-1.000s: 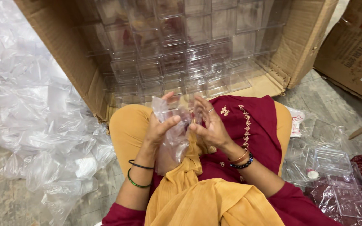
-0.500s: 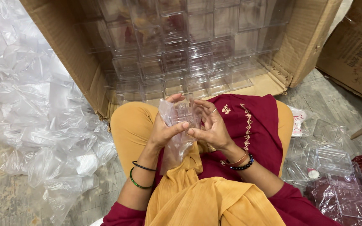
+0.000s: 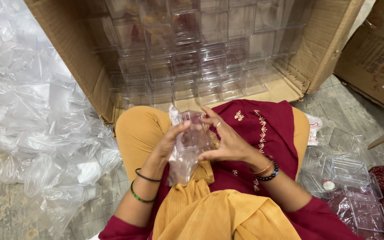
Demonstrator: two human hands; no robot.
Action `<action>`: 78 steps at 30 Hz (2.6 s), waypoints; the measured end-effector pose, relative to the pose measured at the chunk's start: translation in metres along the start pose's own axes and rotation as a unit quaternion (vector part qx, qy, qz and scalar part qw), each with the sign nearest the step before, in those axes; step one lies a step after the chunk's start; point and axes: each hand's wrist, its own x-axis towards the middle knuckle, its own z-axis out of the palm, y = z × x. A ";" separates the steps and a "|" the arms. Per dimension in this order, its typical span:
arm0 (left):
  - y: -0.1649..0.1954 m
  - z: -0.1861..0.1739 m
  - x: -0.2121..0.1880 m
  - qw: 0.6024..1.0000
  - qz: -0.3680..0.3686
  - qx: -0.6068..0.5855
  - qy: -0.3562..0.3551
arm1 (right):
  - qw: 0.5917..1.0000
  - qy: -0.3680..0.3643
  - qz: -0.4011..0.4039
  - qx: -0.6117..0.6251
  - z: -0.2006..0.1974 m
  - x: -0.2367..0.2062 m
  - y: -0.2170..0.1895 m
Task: The person sits on the floor in front of a large cardboard box filled with clear plastic containers. They take foam/plastic wrap sheets, wrap each container by hand, and place the wrapped containers back into the box, repeating this for multiple containers.
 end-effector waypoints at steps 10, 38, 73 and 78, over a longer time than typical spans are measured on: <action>0.006 0.007 -0.006 0.948 0.177 0.258 0.048 | 0.934 0.087 0.040 0.344 0.004 0.000 0.020; 0.053 -0.156 -0.129 0.637 0.036 0.554 0.535 | 0.805 0.391 0.159 -0.417 -0.068 0.098 0.209; 0.095 -0.197 0.092 0.629 0.241 0.668 0.316 | 0.938 -0.267 0.073 -0.206 0.138 0.256 0.115; 0.132 -0.192 0.146 0.628 0.226 0.714 0.210 | 0.946 -0.022 -0.141 -0.291 0.074 0.204 0.082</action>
